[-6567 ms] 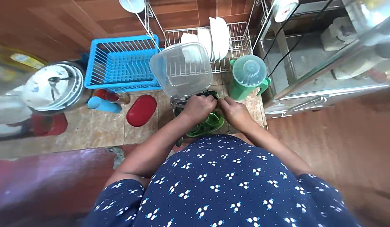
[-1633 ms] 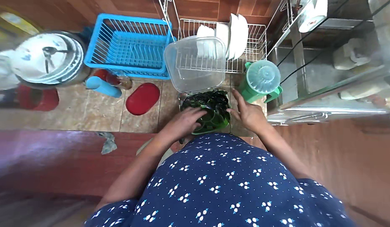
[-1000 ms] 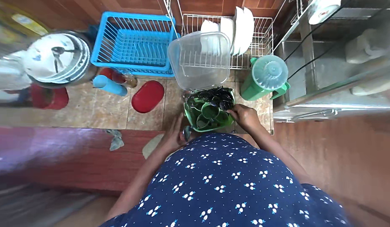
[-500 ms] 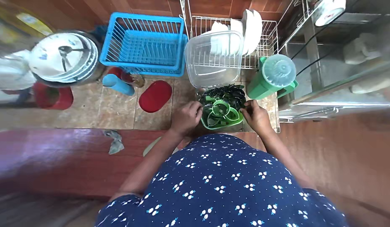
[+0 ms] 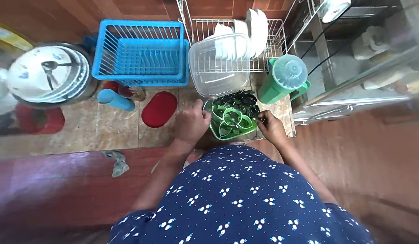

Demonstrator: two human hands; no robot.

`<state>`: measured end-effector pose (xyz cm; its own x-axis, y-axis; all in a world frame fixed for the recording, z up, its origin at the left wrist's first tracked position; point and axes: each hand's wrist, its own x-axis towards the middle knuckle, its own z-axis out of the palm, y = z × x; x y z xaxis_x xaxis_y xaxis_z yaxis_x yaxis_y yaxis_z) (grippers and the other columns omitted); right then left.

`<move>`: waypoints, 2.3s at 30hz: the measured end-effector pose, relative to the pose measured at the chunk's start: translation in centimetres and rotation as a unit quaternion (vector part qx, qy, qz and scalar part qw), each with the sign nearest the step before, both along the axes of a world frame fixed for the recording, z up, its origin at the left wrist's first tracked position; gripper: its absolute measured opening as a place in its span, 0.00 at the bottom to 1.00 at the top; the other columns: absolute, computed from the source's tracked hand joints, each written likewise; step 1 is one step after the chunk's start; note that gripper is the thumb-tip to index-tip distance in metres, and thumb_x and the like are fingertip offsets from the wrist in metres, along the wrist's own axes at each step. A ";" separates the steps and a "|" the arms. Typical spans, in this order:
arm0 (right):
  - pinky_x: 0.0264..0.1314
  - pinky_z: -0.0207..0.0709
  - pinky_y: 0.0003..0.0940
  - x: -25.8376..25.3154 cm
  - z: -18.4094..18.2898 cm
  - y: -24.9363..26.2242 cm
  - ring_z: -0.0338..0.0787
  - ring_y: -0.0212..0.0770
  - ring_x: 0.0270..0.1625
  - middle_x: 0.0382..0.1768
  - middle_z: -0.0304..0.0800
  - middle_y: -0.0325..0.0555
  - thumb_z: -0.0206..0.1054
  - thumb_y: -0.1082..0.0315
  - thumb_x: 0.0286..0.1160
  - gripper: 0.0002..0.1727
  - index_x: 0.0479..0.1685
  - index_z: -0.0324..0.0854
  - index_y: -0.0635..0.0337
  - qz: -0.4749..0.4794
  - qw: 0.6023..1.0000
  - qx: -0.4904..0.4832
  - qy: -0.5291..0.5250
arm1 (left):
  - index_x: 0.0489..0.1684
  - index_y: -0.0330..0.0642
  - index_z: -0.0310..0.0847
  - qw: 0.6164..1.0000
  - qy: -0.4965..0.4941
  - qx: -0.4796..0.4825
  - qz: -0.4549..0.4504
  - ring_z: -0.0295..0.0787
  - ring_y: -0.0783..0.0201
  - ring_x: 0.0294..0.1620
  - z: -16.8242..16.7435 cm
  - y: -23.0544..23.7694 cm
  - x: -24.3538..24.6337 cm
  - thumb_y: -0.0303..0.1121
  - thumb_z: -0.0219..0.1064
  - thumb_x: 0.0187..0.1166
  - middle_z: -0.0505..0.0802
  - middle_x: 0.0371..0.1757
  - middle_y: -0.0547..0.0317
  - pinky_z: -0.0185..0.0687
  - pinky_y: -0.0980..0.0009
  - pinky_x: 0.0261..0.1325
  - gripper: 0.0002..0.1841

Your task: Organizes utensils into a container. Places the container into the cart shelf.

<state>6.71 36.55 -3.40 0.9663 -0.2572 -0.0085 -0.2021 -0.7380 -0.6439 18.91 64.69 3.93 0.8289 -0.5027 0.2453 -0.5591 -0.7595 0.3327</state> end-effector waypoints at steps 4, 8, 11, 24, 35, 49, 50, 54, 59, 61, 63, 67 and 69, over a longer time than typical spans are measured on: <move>0.40 0.89 0.46 0.3 0.2 -0.9 0.92 0.44 0.34 0.40 0.91 0.49 0.72 0.66 0.79 0.20 0.64 0.72 0.62 0.018 0.998 0.057 -0.028 | 0.55 0.31 0.80 0.989 0.083 0.121 0.018 0.92 0.36 0.36 -0.7 -2.7 -0.2 0.33 0.59 0.84 0.90 0.40 0.35 0.85 0.40 0.35 0.13; 0.41 0.89 0.44 0.6 0.1 -2.1 0.92 0.42 0.36 0.43 0.92 0.46 0.75 0.64 0.77 0.20 0.61 0.74 0.61 0.021 0.996 0.089 -0.020 | 0.57 0.30 0.79 0.995 0.044 0.086 0.040 0.92 0.32 0.42 -2.0 -2.6 1.8 0.47 0.66 0.83 0.90 0.47 0.31 0.85 0.37 0.40 0.24; 0.44 0.90 0.46 1.6 -0.3 -2.2 0.93 0.43 0.36 0.41 0.91 0.49 0.75 0.63 0.77 0.21 0.59 0.74 0.63 0.020 0.993 0.105 -0.042 | 0.73 0.28 0.70 0.997 0.046 0.005 0.064 0.81 0.29 0.68 -2.6 -2.2 3.2 0.53 0.70 0.78 0.81 0.70 0.26 0.79 0.37 0.66 0.37; 0.41 0.87 0.51 2.9 -1.3 -4.9 0.89 0.49 0.34 0.36 0.87 0.52 0.81 0.56 0.70 0.29 0.60 0.72 0.64 0.109 0.989 0.099 0.000 | 0.94 0.45 0.42 0.914 0.213 -0.345 0.000 0.75 0.55 0.79 -7.7 -2.6 3.3 0.68 0.80 0.55 0.65 0.88 0.42 0.78 0.57 0.77 0.67; 0.65 0.84 0.56 3.6 -1.4 -5.0 0.87 0.58 0.64 0.72 0.78 0.62 0.83 0.44 0.62 0.50 0.80 0.66 0.64 0.112 0.991 0.033 -0.058 | 0.97 0.62 0.31 0.790 0.315 -0.516 0.102 0.69 0.51 0.86 -5.9 -4.2 6.8 0.79 0.46 0.75 0.54 0.95 0.52 0.84 0.49 0.71 0.53; 0.93 0.51 0.60 6.7 0.4 -2.6 0.53 0.53 0.95 0.95 0.48 0.52 0.55 0.31 0.80 0.52 0.95 0.49 0.59 0.192 0.972 -0.035 -0.129 | 0.97 0.62 0.24 0.775 0.331 -0.537 0.038 0.73 0.56 0.83 -5.8 -5.0 6.1 0.79 0.46 0.75 0.57 0.95 0.56 0.84 0.56 0.72 0.54; 0.93 0.52 0.62 6.4 0.5 -2.8 0.52 0.53 0.95 0.95 0.46 0.53 0.55 0.33 0.82 0.50 0.95 0.49 0.59 0.176 0.974 0.010 -0.140 | 0.97 0.59 0.26 0.778 0.327 -0.536 0.029 0.70 0.57 0.85 -5.5 -4.6 5.7 0.80 0.44 0.74 0.57 0.95 0.56 0.81 0.55 0.75 0.55; 0.90 0.63 0.51 3.9 0.7 -4.2 0.62 0.48 0.91 0.92 0.55 0.58 0.46 0.34 0.87 0.47 0.93 0.50 0.63 0.062 0.967 0.149 -0.197 | 0.93 0.45 0.49 0.831 0.262 -0.489 -0.038 0.62 0.55 0.90 -5.8 -1.5 3.0 0.80 0.38 0.76 0.66 0.91 0.54 0.63 0.48 0.89 0.53; 0.82 0.73 0.48 -1.0 -1.1 -3.8 0.72 0.45 0.85 0.91 0.58 0.52 0.36 0.33 0.89 0.43 0.92 0.56 0.56 -0.026 0.963 0.237 -0.128 | 0.70 0.42 0.71 0.901 0.167 -0.378 -0.135 0.60 0.55 0.89 -9.7 1.9 -0.9 0.80 0.48 0.73 0.66 0.88 0.49 0.64 0.53 0.86 0.47; 0.79 0.76 0.47 -1.9 -2.6 -2.9 0.76 0.45 0.82 0.89 0.62 0.53 0.37 0.34 0.89 0.43 0.89 0.60 0.58 -0.066 0.946 0.299 -0.108 | 0.60 0.39 0.76 0.921 0.151 -0.335 -0.134 0.61 0.49 0.88 -12.3 3.1 -1.5 0.76 0.59 0.71 0.71 0.83 0.40 0.62 0.50 0.86 0.43; 0.75 0.79 0.46 -2.1 -3.4 -1.8 0.80 0.45 0.78 0.87 0.66 0.53 0.36 0.34 0.89 0.42 0.87 0.63 0.58 -0.103 0.932 0.337 -0.089 | 0.63 0.32 0.74 0.936 0.167 -0.297 -0.092 0.66 0.47 0.86 -13.8 4.0 -2.5 0.66 0.71 0.70 0.74 0.80 0.35 0.66 0.50 0.85 0.42; 0.83 0.71 0.47 -1.6 -3.2 1.2 0.71 0.42 0.85 0.92 0.57 0.51 0.36 0.33 0.88 0.45 0.93 0.54 0.57 -0.080 0.941 0.318 -0.089 | 0.89 0.33 0.53 0.902 0.322 -0.288 -0.024 0.69 0.54 0.85 -13.3 4.0 -3.2 0.59 0.80 0.63 0.71 0.85 0.39 0.67 0.55 0.86 0.57; 0.92 0.60 0.48 -1.0 -3.3 3.1 0.60 0.41 0.92 0.95 0.49 0.48 0.39 0.40 0.91 0.41 0.96 0.46 0.55 -0.069 0.950 0.291 -0.088 | 0.94 0.38 0.42 0.876 0.389 -0.285 -0.024 0.63 0.58 0.89 -12.4 3.2 -2.8 0.52 0.80 0.68 0.64 0.91 0.42 0.62 0.59 0.89 0.58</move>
<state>5.67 39.67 -6.67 0.9232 -0.3832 -0.0304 -0.1234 -0.2205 -0.9675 16.07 67.88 -8.51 0.8385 -0.5204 -0.1614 -0.0214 -0.3275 0.9446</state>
